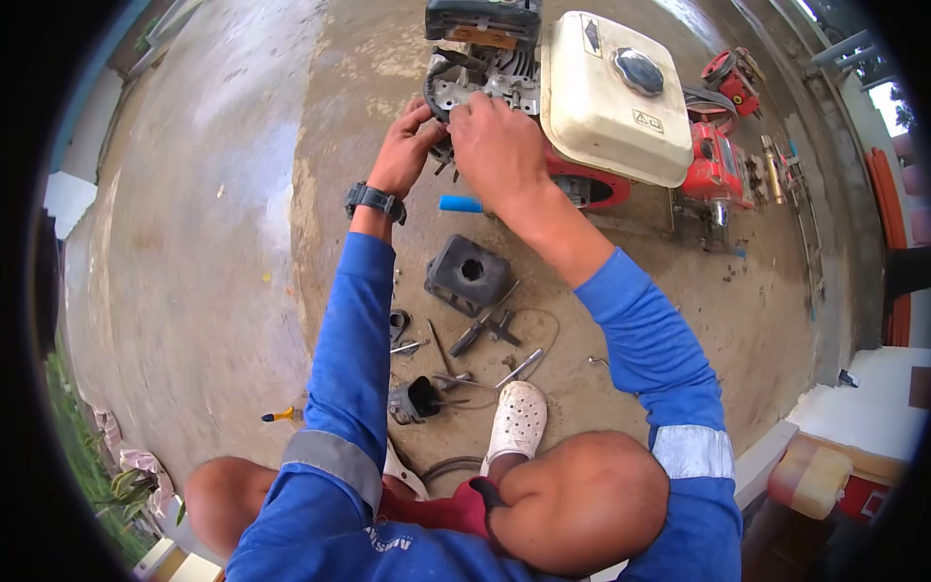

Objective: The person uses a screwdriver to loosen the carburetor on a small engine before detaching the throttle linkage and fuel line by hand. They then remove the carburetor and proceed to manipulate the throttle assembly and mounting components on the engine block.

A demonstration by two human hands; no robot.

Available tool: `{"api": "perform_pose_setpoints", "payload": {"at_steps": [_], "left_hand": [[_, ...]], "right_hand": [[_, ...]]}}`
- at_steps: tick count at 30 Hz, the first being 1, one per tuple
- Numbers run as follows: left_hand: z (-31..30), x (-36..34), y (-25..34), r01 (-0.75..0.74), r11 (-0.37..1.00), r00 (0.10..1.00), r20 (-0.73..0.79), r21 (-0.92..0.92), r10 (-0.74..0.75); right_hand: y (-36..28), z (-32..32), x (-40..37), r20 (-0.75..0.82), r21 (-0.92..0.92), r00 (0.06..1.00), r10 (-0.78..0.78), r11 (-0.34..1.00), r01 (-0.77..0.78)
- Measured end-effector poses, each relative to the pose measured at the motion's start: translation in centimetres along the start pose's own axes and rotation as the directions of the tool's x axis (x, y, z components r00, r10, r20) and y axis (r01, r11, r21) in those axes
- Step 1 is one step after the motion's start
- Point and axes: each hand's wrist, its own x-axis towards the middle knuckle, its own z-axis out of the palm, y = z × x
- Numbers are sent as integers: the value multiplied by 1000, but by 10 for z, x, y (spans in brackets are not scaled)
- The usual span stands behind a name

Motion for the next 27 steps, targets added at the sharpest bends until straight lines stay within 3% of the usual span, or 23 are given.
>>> {"api": "perform_pose_setpoints", "payload": {"at_steps": [3, 5, 6, 9, 10, 11, 13, 14, 15, 17, 20, 23, 25, 27], "left_hand": [[2, -2, 6, 91, 996, 996, -20, -15, -91], [1, -2, 4, 87, 996, 996, -17, -25, -88], [1, -1, 1, 82, 996, 997, -6, -29, -82], [3, 1, -6, 21, 1000, 999, -36, 17, -21], [3, 0, -6, 68, 998, 997, -19, -4, -68], [4, -1, -6, 67, 998, 997, -27, -8, -67], [5, -1, -8, 44, 988, 999, -12, 146, -42], [8, -1, -8, 50, 997, 998, -42, 54, -47], [9, -3, -7, 64, 995, 997, -55, 77, -60], [12, -1, -22, 33, 997, 997, -67, 73, -28], [11, -2, -11, 38, 999, 998, -54, 30, -36], [10, -3, -14, 62, 997, 997, -50, -37, -64], [13, -8, -15, 66, 997, 996, -56, -43, -68], [11, -4, -15, 79, 995, 995, -53, -65, -82]], "right_hand": [[20, -9, 36, -45, 81, 999, 12, 997, -8], [44, 8, 63, -116, 168, 980, -162, 969, 180], [44, 6, 72, 52, 201, 992, -111, 975, 99], [44, -2, 92, 134, 63, 982, -131, 990, 123], [46, 2, 97, 261, 3, 958, -116, 993, 120], [48, 9, 96, 264, 1, 957, -124, 992, 128], [55, 24, 96, 88, 107, 978, -191, 978, 181], [64, 26, 107, 159, 220, 978, -135, 970, 98], [60, 19, 114, 238, 273, 970, -50, 962, -17], [57, 32, 106, 71, 258, 990, -119, 961, 97], [59, 29, 105, 67, 368, 996, -60, 929, 31], [58, 28, 102, 51, 307, 994, -92, 949, 72], [51, 25, 101, 158, 277, 987, -26, 961, -19], [48, 32, 102, 82, 148, 994, -74, 987, 61]]}}
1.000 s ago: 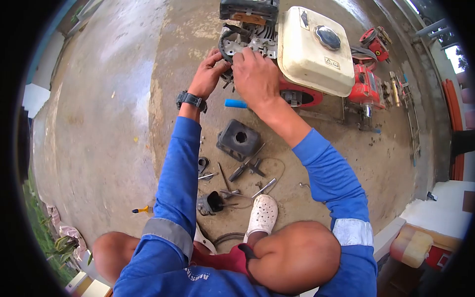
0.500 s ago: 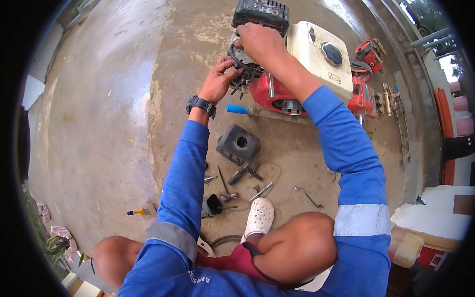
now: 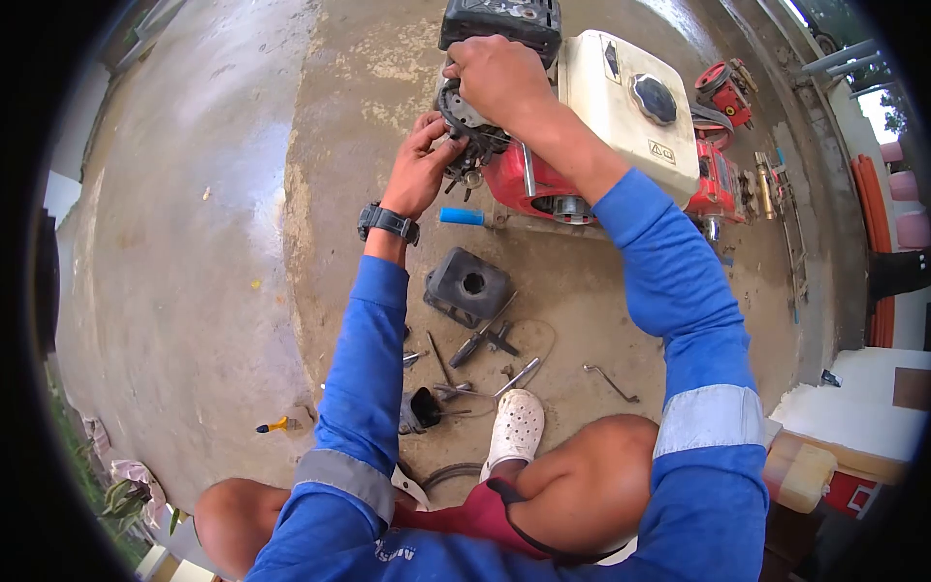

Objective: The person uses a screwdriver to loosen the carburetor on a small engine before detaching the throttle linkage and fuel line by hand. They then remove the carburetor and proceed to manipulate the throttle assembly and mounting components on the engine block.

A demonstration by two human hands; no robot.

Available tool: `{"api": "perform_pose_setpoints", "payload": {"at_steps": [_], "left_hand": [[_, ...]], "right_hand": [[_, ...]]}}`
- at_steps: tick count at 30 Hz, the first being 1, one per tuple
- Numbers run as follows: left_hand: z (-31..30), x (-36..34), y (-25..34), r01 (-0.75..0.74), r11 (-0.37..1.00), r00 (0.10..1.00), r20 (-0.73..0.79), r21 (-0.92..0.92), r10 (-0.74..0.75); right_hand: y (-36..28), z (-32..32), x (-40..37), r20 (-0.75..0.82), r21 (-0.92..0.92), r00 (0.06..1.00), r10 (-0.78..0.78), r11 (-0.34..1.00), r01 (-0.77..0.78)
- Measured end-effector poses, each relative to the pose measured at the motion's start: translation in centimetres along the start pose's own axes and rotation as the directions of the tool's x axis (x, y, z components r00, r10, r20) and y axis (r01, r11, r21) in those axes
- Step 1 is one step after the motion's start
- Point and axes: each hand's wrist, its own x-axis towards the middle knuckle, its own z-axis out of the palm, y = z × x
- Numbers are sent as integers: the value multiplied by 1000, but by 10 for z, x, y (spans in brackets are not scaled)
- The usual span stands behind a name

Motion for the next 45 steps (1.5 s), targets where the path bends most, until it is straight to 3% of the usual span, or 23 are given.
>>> {"api": "perform_pose_setpoints", "payload": {"at_steps": [5, 6, 8, 10, 12, 16, 18, 20, 22, 24, 25, 26, 27, 28, 30, 31, 33, 34, 36, 38, 42, 44, 45], "left_hand": [[-2, 1, 3, 20, 997, 999, -26, -78, -22], [1, -1, 3, 30, 991, 999, -10, -133, -32], [1, -3, 15, 75, 977, 997, 41, -198, -68], [1, -2, 16, 17, 999, 1000, -12, -46, -17], [-1, -3, 17, 75, 990, 997, 17, -118, -73], [0, -4, 22, 74, 992, 997, 18, -106, -73], [-1, 0, 17, 20, 989, 1000, 18, -145, -18], [0, -4, 13, -27, 1000, 1000, -16, -3, 27], [-9, -6, 9, 176, 982, 981, 100, -69, -168], [-3, -11, 7, 290, 613, 937, 88, -735, -337], [2, -16, 39, 261, 617, 946, 69, -743, -318], [8, -21, 88, 216, 976, 970, -116, 10, -213], [11, -26, 112, 142, 630, 986, -164, 763, -24], [6, -18, 85, 153, 640, 984, -176, 753, -28], [-6, 3, 5, -41, 996, 999, 32, 77, 38], [-7, 5, 3, -30, 999, 999, 46, 13, 29], [-7, 3, 7, 10, 999, 999, 53, -31, -9], [-7, 4, 13, 54, 996, 997, 56, -70, -50], [-8, 3, 19, 103, 988, 991, 96, -116, -92], [-9, 3, 20, 64, 997, 994, 96, -42, -59], [-7, 6, 16, 71, 997, 996, 57, -36, -69], [-10, 7, 8, 27, 999, 999, 23, 31, -27], [-11, 6, 8, 3, 999, 999, 45, 33, -5]], "right_hand": [[-3, -5, 6, 9, 3, 998, 68, 998, -68], [-2, -5, 4, 3, -36, 998, -63, 997, 63], [-12, 1, -9, 10, -273, 999, -49, 961, 50], [-16, -8, 5, 17, -252, 1000, 19, 968, -15], [-16, -8, -11, 87, -238, 989, 119, 967, -95], [-17, -7, -8, -3, -98, 997, 74, 992, -74], [-28, -6, -11, -199, 71, 979, 35, 997, -22], [-48, -19, 5, -253, 101, 967, 33, 995, -7], [-89, -33, -10, 114, -40, 987, -116, 992, 121], [-130, -50, 11, 413, -146, 862, -293, 914, 380], [-141, -40, -7, 358, -277, 905, -232, 899, 340], [-145, -32, -33, 298, -397, 938, -178, 870, 292], [-152, -58, -48, 310, -379, 932, -188, 875, 302], [-157, -84, -66, 326, -356, 926, -192, 882, 308], [-164, -102, -110, 523, -241, 837, -160, 915, 325], [-159, -101, -126, 521, -246, 839, -156, 914, 323], [-147, -98, -157, 741, -186, 664, -99, 920, 344], [-135, -101, -158, 739, -195, 668, -91, 920, 341], [-101, -94, -147, 613, 110, 780, -123, 992, 69], [-82, -84, -130, 338, -16, 941, 5, 1000, 1], [-46, -54, -107, 323, -199, 946, -31, 975, 100], [-51, -49, -100, 71, -347, 997, -13, 937, 37], [-49, -42, -100, 81, -335, 997, -21, 941, 46]]}}
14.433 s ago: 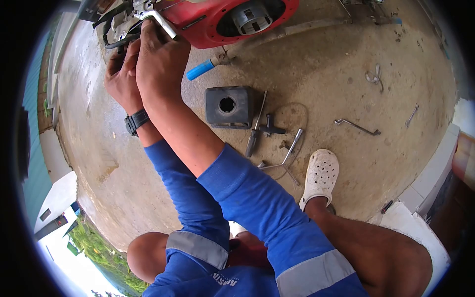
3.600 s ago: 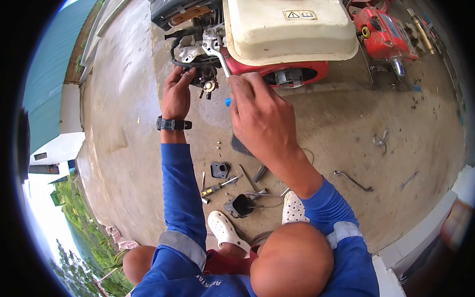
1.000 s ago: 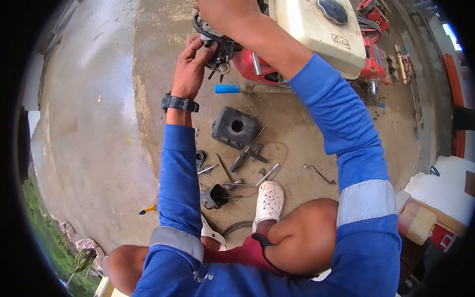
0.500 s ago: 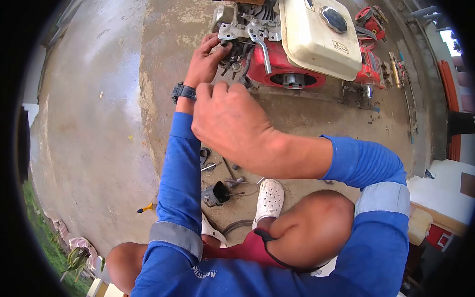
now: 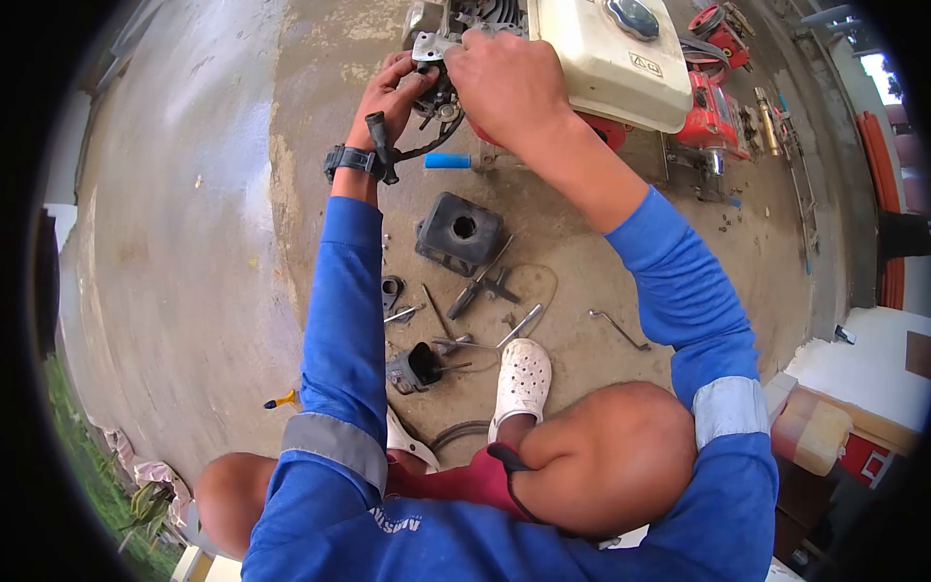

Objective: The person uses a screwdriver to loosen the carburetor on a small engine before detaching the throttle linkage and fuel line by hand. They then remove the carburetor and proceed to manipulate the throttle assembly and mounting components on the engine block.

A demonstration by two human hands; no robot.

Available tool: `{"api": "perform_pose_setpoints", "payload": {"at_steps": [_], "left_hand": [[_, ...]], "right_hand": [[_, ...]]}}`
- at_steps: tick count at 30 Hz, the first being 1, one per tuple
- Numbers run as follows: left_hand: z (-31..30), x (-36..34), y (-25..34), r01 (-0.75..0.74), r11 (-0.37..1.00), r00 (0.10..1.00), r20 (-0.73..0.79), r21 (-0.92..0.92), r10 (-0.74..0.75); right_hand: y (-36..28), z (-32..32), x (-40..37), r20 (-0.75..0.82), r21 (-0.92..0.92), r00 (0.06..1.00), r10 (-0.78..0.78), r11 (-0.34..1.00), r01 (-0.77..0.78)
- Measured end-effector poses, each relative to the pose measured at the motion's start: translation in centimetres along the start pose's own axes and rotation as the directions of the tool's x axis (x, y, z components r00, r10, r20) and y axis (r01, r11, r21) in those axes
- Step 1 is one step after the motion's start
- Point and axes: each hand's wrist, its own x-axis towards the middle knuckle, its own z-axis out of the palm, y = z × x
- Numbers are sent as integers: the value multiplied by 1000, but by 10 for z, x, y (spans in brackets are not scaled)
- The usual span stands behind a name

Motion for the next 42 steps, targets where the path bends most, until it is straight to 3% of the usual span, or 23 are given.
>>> {"api": "perform_pose_setpoints", "payload": {"at_steps": [5, 8, 15, 17, 20, 27, 30, 32, 33, 36, 37, 38, 42], "left_hand": [[2, 2, -7, -63, 998, 998, -8, 15, 63], [3, 2, -9, -49, 998, 999, -7, -28, 49], [0, 2, -12, -87, 995, 996, 3, -53, 87], [0, 3, -15, -173, 983, 985, 3, 54, 173], [1, 3, -18, -186, 982, 983, -7, -15, 186], [1, -1, -8, -166, 981, 986, -17, -104, 165], [0, -4, -2, -190, 982, 978, 86, -21, 191], [-1, -5, -3, -23, 985, 992, 122, -170, 44], [-1, -5, -3, -23, 985, 992, 118, -171, 44], [-1, -3, -11, -87, 988, 994, 54, -131, 95], [-6, 1, -17, -277, 956, 957, 118, 92, 266], [-10, 3, -23, -456, 840, 888, 217, 295, 406], [-4, 3, -27, -551, 741, 831, 169, 384, 530]], "right_hand": [[7, 31, 3, -156, -162, 984, -88, 985, 63], [3, 36, 2, -173, -198, 984, -52, 980, 17], [0, 24, 4, -206, -112, 977, -48, 993, 25], [-1, 22, 2, -243, -57, 970, 17, 998, -32], [0, 22, 4, -263, -44, 965, 20, 998, -33], [-5, 13, 4, -224, 45, 972, 75, 997, -67], [-7, 13, 4, -219, 51, 972, 84, 996, -75], [-9, 12, 4, -244, 57, 965, 93, 995, -82], [-10, 12, 4, -243, 57, 966, 89, 995, -78], [-11, 17, 5, -242, 53, 964, 108, 994, -98], [-8, 25, 5, -272, -10, 959, 85, 996, -91], [-6, 30, 5, -301, -72, 952, 59, 994, -84], [-5, 37, 5, -325, -81, 943, 66, 992, -97]]}}
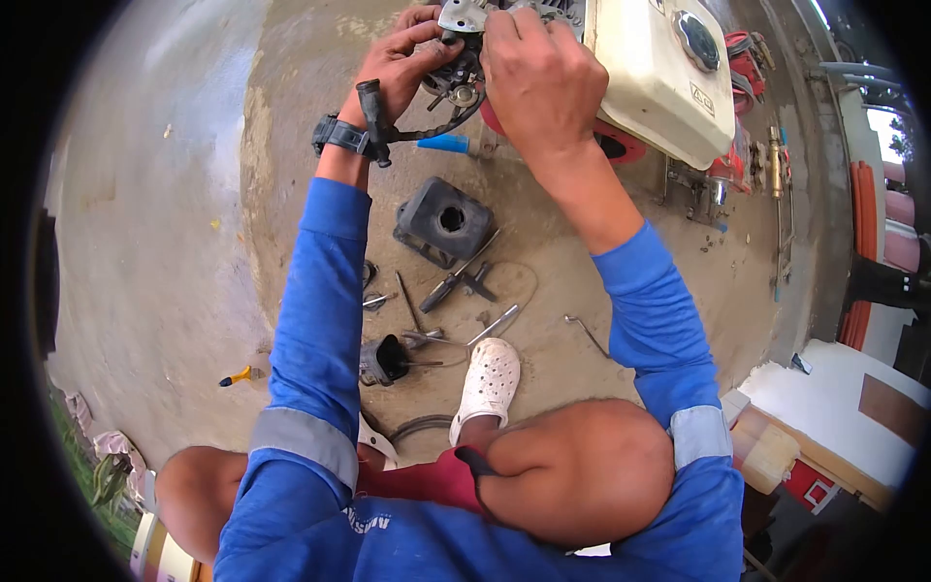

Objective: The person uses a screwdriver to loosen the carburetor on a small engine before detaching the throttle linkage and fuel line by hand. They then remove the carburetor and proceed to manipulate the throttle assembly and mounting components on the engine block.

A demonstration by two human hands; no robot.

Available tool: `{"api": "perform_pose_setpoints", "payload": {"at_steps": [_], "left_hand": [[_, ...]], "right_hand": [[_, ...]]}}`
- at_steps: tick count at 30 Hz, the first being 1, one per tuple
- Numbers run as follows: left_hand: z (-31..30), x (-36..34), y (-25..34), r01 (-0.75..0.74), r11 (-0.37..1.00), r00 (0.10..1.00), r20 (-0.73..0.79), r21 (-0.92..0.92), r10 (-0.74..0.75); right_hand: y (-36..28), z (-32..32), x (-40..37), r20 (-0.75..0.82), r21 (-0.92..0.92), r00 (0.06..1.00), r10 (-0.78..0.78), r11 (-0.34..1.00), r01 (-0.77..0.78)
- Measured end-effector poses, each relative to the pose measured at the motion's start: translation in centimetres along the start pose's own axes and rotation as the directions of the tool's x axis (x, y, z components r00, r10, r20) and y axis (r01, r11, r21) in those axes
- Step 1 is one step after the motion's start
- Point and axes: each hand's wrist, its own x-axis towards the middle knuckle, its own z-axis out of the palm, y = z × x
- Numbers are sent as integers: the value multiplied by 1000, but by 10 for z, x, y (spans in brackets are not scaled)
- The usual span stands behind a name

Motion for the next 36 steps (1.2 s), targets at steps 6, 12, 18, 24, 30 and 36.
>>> {"api": "perform_pose_setpoints", "payload": {"at_steps": [6, 12, 18, 24, 30, 36], "left_hand": [[15, 4, 5, 389, 728, 873, -29, -565, -488], [20, 2, 8, 323, 895, 899, -195, -308, -392], [22, 4, -7, 66, 997, 955, -289, -29, -71], [4, 7, 16, -107, 986, 981, -149, 125, 125], [2, 6, 10, -132, 984, 981, -127, 118, 146], [27, 2, -26, -152, 965, 952, -231, 212, 201]], "right_hand": [[-2, 6, -2, -14, 19, 1000, -12, 1000, 13], [-5, 6, -1, -16, 54, 1000, 12, 998, -11], [-3, 6, 0, 1, 42, 1000, -8, 999, 8], [-4, 6, -2, -7, 7, 1000, -1, 1000, 1], [-5, 7, -2, -27, 11, 1000, -8, 1000, 8], [-10, 9, -3, -32, 34, 998, 61, 998, -60]]}}
